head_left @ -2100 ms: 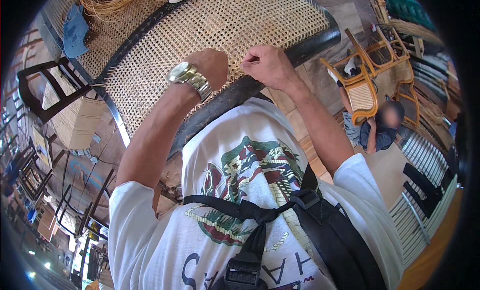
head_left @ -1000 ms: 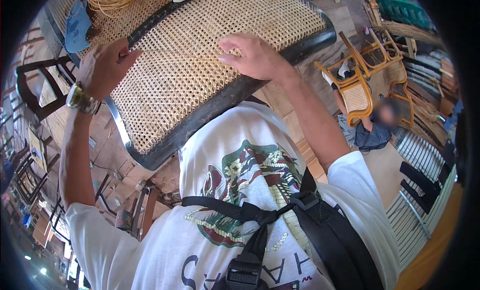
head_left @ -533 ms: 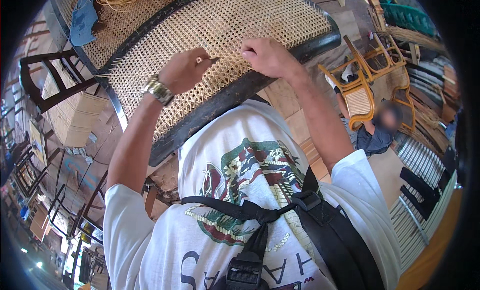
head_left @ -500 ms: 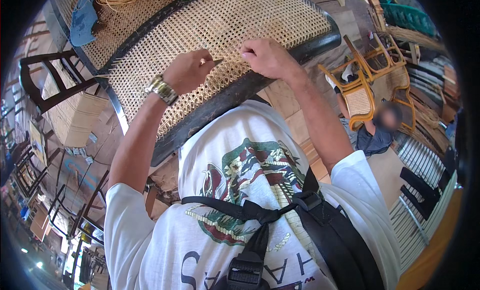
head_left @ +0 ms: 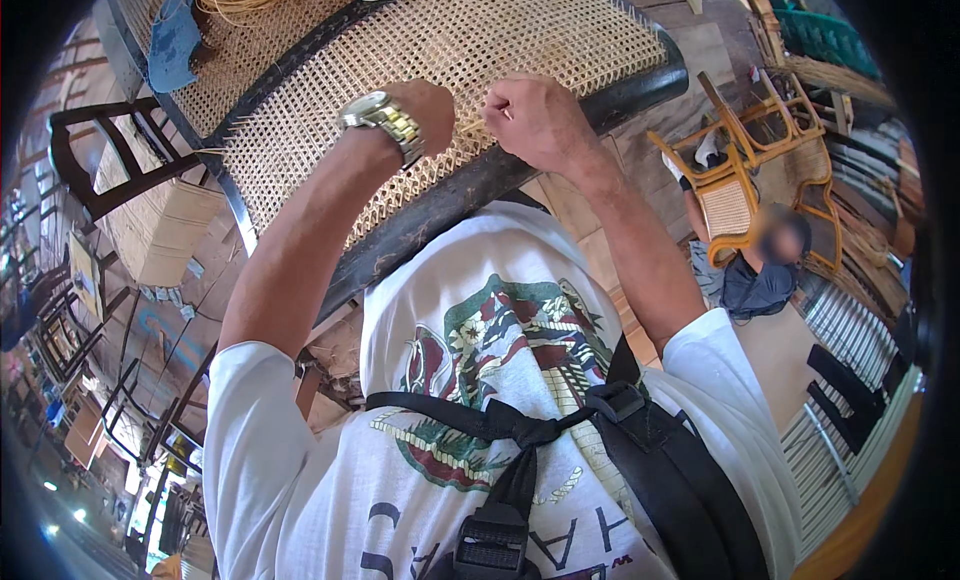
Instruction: Weaving a rattan chair seat frame using strips of material and various tools.
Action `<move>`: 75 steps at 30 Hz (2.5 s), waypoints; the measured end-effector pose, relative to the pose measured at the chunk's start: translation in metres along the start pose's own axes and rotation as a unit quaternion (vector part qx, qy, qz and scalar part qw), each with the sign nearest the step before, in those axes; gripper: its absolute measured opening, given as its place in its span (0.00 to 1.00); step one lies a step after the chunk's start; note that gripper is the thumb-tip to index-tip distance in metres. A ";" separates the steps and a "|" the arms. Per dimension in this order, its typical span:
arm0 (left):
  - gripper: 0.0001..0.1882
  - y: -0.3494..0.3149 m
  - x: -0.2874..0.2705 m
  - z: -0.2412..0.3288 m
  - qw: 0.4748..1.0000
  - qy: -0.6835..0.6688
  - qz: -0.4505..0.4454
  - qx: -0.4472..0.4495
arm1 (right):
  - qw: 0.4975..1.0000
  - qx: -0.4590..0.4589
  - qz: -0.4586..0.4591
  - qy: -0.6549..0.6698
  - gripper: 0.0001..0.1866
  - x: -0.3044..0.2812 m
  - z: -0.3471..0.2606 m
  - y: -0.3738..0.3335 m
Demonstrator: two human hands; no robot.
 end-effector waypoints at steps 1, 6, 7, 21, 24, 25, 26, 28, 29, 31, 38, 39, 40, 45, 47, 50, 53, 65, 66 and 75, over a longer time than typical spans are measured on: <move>0.12 0.002 0.003 0.001 1.000 0.001 0.000 -0.001 | 1.000 -0.001 0.001 0.002 0.08 0.000 -0.001 -0.001; 0.12 -0.013 0.015 0.010 0.998 -0.038 0.051 -0.020 | 0.999 -0.021 0.042 0.010 0.07 0.000 0.000 -0.003; 0.12 -0.023 0.019 0.010 0.993 -0.064 0.091 -0.040 | 0.999 -0.022 0.043 0.012 0.07 0.002 0.002 -0.004; 0.27 -0.005 0.047 -0.034 0.891 -0.436 -0.077 -0.102 | 0.990 0.110 -0.084 0.028 0.10 0.028 0.003 0.001; 0.30 0.000 0.053 -0.036 0.929 -0.359 -0.023 -0.082 | 0.994 0.052 -0.042 -0.085 0.07 0.030 -0.013 0.001; 0.30 -0.001 0.053 -0.038 0.929 -0.359 -0.023 -0.081 | 0.994 0.052 -0.042 -0.087 0.07 0.030 -0.015 0.001; 0.29 -0.003 0.050 -0.040 0.945 -0.321 -0.010 -0.069 | 0.990 0.045 -0.040 -0.124 0.05 0.030 -0.018 0.001; 0.26 -0.012 0.033 -0.050 0.988 -0.139 0.048 -0.051 | 0.985 0.042 -0.035 -0.162 0.05 0.034 -0.016 0.000; 0.25 -0.027 0.016 -0.061 0.988 -0.136 0.041 -0.056 | 0.983 0.026 -0.008 -0.181 0.05 0.039 -0.010 -0.004; 0.24 -0.050 -0.003 -0.129 0.988 -0.030 0.069 -0.137 | 0.980 0.006 0.019 -0.198 0.06 0.035 -0.007 -0.011; 0.29 -0.132 -0.020 -0.241 0.939 -0.016 0.257 -0.230 | 0.973 0.184 0.138 0.025 0.10 -0.032 0.085 -0.100; 0.29 -0.120 -0.022 -0.201 0.942 -0.045 0.277 -0.181 | 0.942 0.280 0.129 0.130 0.17 -0.008 0.135 -0.128; 0.26 -0.105 -0.023 -0.152 0.955 -0.084 0.264 -0.107 | 0.892 0.370 0.117 0.233 0.23 0.010 0.162 -0.145; 0.15 -0.040 0.025 -0.041 0.942 -0.133 0.296 0.082 | 0.819 0.328 0.047 0.469 0.26 0.047 0.113 -0.123; 0.15 -0.030 0.029 -0.041 0.940 -0.135 0.297 0.104 | 0.819 0.303 -0.100 0.476 0.24 0.052 0.110 -0.129; 0.21 -0.023 0.044 -0.048 0.964 -0.105 0.236 0.055 | 0.866 0.260 -0.069 0.421 0.13 -0.018 0.107 -0.162; 0.24 -0.029 0.023 -0.036 0.977 -0.169 0.127 0.008 | 0.923 0.307 -0.011 0.232 0.10 -0.087 0.166 -0.210; 0.24 -0.056 0.008 -0.227 0.967 -0.029 0.164 -0.190 | 0.955 0.223 -0.038 0.191 0.16 -0.021 0.110 -0.121; 0.24 -0.056 0.014 -0.261 0.966 -0.029 0.165 -0.197 | 0.958 0.201 -0.040 0.203 0.15 -0.012 0.090 -0.102; 0.25 -0.051 0.106 -0.455 0.932 -0.197 0.231 -0.196 | 0.978 0.206 0.016 -0.031 0.15 -0.057 0.085 -0.099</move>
Point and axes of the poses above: each hand's wrist, its own y-axis towards the middle knuckle, its own x-axis out of the palm, z = x × y, the point moved 5 cm from there along y, towards the middle knuckle, and after that the axes turned 3 degrees about z, right-handed, at the moved point
